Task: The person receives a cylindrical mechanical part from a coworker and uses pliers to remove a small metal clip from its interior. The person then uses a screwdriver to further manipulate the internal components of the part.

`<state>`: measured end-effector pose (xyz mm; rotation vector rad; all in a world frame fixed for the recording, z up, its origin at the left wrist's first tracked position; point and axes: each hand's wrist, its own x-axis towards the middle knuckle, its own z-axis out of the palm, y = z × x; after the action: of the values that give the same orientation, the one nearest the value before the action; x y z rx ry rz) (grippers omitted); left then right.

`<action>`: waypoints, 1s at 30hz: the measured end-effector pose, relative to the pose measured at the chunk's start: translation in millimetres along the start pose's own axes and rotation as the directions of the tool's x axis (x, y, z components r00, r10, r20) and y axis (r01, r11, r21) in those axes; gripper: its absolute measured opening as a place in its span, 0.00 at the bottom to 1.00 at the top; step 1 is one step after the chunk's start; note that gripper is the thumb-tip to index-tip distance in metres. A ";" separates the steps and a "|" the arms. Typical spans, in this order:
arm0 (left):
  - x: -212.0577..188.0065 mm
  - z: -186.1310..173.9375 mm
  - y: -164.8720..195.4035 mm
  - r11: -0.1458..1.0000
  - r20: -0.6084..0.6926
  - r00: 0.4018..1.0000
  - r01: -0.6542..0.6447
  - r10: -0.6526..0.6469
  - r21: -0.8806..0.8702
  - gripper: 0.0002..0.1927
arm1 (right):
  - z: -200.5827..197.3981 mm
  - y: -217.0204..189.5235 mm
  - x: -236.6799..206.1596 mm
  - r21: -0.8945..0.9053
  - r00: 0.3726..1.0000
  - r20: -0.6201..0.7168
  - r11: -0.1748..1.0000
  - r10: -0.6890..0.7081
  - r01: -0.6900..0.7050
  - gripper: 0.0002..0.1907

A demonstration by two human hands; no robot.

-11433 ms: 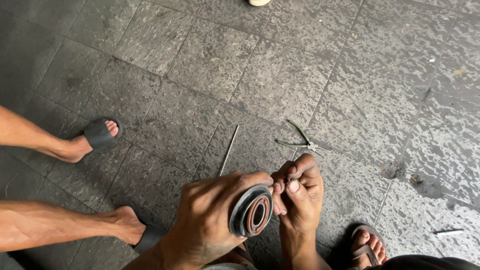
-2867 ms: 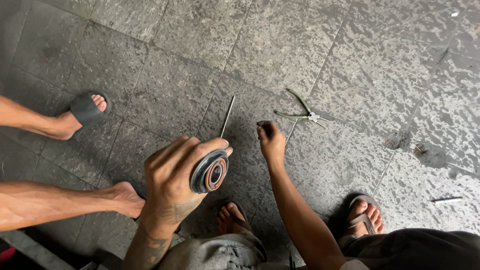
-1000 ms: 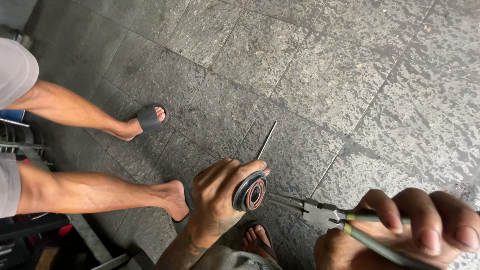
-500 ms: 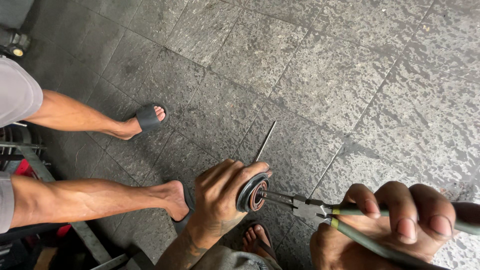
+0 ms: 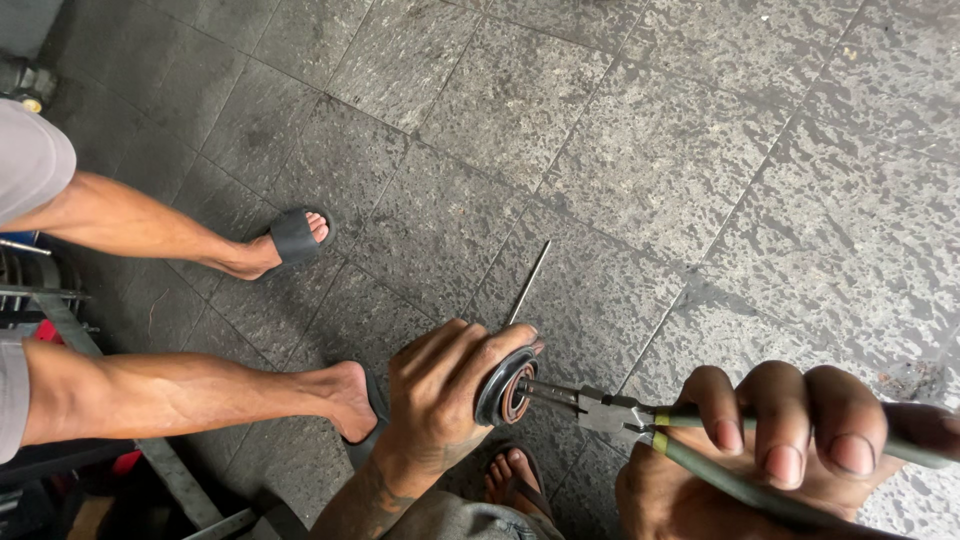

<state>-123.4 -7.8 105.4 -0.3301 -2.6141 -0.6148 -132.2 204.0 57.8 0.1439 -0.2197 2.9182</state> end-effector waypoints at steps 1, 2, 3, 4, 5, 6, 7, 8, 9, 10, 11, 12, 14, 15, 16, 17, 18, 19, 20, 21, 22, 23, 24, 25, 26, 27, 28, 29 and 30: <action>0.2 -0.3 0.4 1.000 -0.001 1.000 0.000 0.000 -0.002 0.17 | 0.0 0.8 0.4 -0.008 1.000 -0.005 1.000 -0.007 0.007 0.24; 0.3 -0.4 1.0 1.000 -0.001 1.000 0.000 0.000 -0.005 0.17 | -0.5 1.5 1.4 -0.013 1.000 -0.006 1.000 -0.007 0.007 0.23; 0.6 -0.8 1.6 1.000 0.003 1.000 0.004 -0.003 -0.008 0.17 | -0.3 2.1 1.9 -0.016 1.000 -0.005 1.000 -0.007 0.007 0.22; 0.9 -1.3 2.2 1.000 0.006 1.000 0.005 -0.005 -0.009 0.17 | -0.1 2.1 2.5 -0.014 1.000 -0.008 1.000 -0.010 0.010 0.22; 1.2 -1.7 2.7 1.000 0.009 1.000 0.007 -0.007 -0.010 0.17 | 0.1 2.3 2.8 -0.018 1.000 -0.006 1.000 -0.014 0.014 0.21; 1.6 -2.2 3.2 1.000 0.009 1.000 0.009 -0.009 -0.013 0.17 | 0.4 1.9 3.1 -0.019 1.000 -0.005 1.000 -0.018 0.017 0.21; 1.9 -2.7 3.6 1.000 0.009 1.000 0.011 -0.011 -0.016 0.17 | 0.4 1.5 3.6 -0.018 1.000 -0.001 1.000 -0.019 0.019 0.21; 2.3 -3.1 3.8 1.000 0.009 1.000 0.012 -0.012 -0.018 0.18 | 0.4 1.3 3.7 -0.018 1.000 -0.001 1.000 -0.020 0.020 0.20; 2.6 -3.3 4.0 1.000 0.010 1.000 0.011 -0.011 -0.019 0.18 | 0.1 0.6 4.0 -0.019 1.000 0.001 1.000 -0.021 0.021 0.20; 3.0 -3.6 4.0 1.000 0.011 1.000 0.010 -0.010 -0.020 0.18 | -0.2 0.6 4.0 -0.018 1.000 0.005 0.999 -0.026 0.026 0.19; 3.1 -3.4 4.2 1.000 0.012 1.000 0.008 -0.008 -0.020 0.18 | -0.8 0.0 4.1 -0.014 1.000 0.005 1.000 -0.026 0.026 0.19; 3.4 -3.5 4.1 1.000 0.014 1.000 0.009 -0.008 -0.021 0.18 | -1.0 -0.5 4.0 -0.016 1.000 0.007 0.999 -0.028 0.028 0.18; 3.3 -2.9 4.6 1.000 0.020 1.000 0.008 -0.008 -0.024 0.18 | -2.0 -1.0 4.0 -0.020 1.000 0.008 0.999 -0.028 0.028 0.17; 3.1 -2.6 4.7 1.000 0.024 1.000 0.009 -0.009 -0.027 0.18 | -2.5 -1.1 4.3 -0.013 0.999 0.009 0.999 -0.032 0.032 0.17; 3.0 -2.2 5.2 0.999 0.029 1.000 0.010 -0.009 -0.031 0.18 | -2.6 -1.4 4.3 -0.014 1.000 0.007 0.999 -0.029 0.029 0.17; 2.8 -2.1 5.3 0.999 0.034 0.999 0.010 -0.009 -0.034 0.18 | -2.6 -1.6 4.9 -0.017 1.000 0.011 0.999 -0.029 0.029 0.16; 2.7 -1.9 5.9 0.999 0.033 0.999 0.010 -0.009 -0.035 0.19 | -2.3 -1.3 5.1 -0.019 1.000 0.010 0.999 -0.026 0.026 0.16; 2.5 -2.0 5.8 0.999 0.029 1.000 0.012 -0.011 -0.034 0.19 | -1.7 -1.2 5.4 -0.017 1.000 0.007 1.000 -0.025 0.025 0.16; 2.5 -1.9 6.1 0.999 0.028 1.000 0.012 -0.011 -0.035 0.19 | -0.9 -0.9 5.5 -0.014 1.000 0.006 1.000 -0.018 0.019 0.15; 2.5 -2.1 6.1 0.999 0.025 1.000 0.011 -0.010 -0.038 0.19 | 0.4 -0.8 5.1 -0.017 1.000 0.001 1.000 -0.012 0.012 0.15; 2.5 -2.1 6.0 0.999 0.021 1.000 0.013 -0.012 -0.041 0.19 | 1.8 -0.8 4.7 -0.014 1.000 -0.007 1.000 -0.008 0.008 0.15; 2.6 -2.1 5.8 0.999 0.018 1.000 0.014 -0.013 -0.043 0.19 | 4.2 -0.8 2.5 -0.011 1.000 -0.024 1.000 -0.001 0.001 0.14; 2.4 -2.3 5.6 0.998 0.015 1.000 0.019 -0.018 -0.058 0.19 | 6.1 -1.8 1.9 -0.003 0.999 -0.034 1.000 0.001 -0.001 0.15; 2.3 -2.5 5.6 0.997 0.013 1.000 0.025 -0.024 -0.072 0.18 | 8.5 -2.5 0.3 0.005 0.999 -0.045 1.000 0.004 -0.004 0.15; 2.1 -2.3 5.3 0.996 0.011 1.000 0.030 -0.029 -0.086 0.18 | 11.3 -4.1 -1.7 0.038 0.998 -0.066 0.999 0.015 -0.012 0.15; 1.8 -2.1 5.4 0.994 0.007 1.000 0.021 -0.020 -0.105 0.17 | 14.2 -5.9 -3.6 0.045 0.997 -0.079 0.999 0.023 -0.019 0.13; 1.6 -1.5 5.2 0.992 0.003 1.000 0.012 -0.012 -0.126 0.16 | 17.2 -7.7 -5.5 0.053 0.995 -0.092 0.998 0.030 -0.025 0.11; 1.2 -0.8 5.2 0.989 -0.001 1.000 0.002 -0.002 -0.146 0.15 | 19.7 -9.4 -6.7 0.034 0.995 -0.094 0.999 0.033 -0.030 0.07; 0.8 -0.4 5.1 0.985 0.001 1.000 0.004 -0.004 -0.171 0.14 | 22.3 -11.1 -7.5 0.016 0.995 -0.097 0.999 0.037 -0.036 0.04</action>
<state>-122.3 -3.4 108.0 -0.3783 -2.5685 -0.8436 -120.7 209.7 80.5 0.0003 -0.1874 2.9540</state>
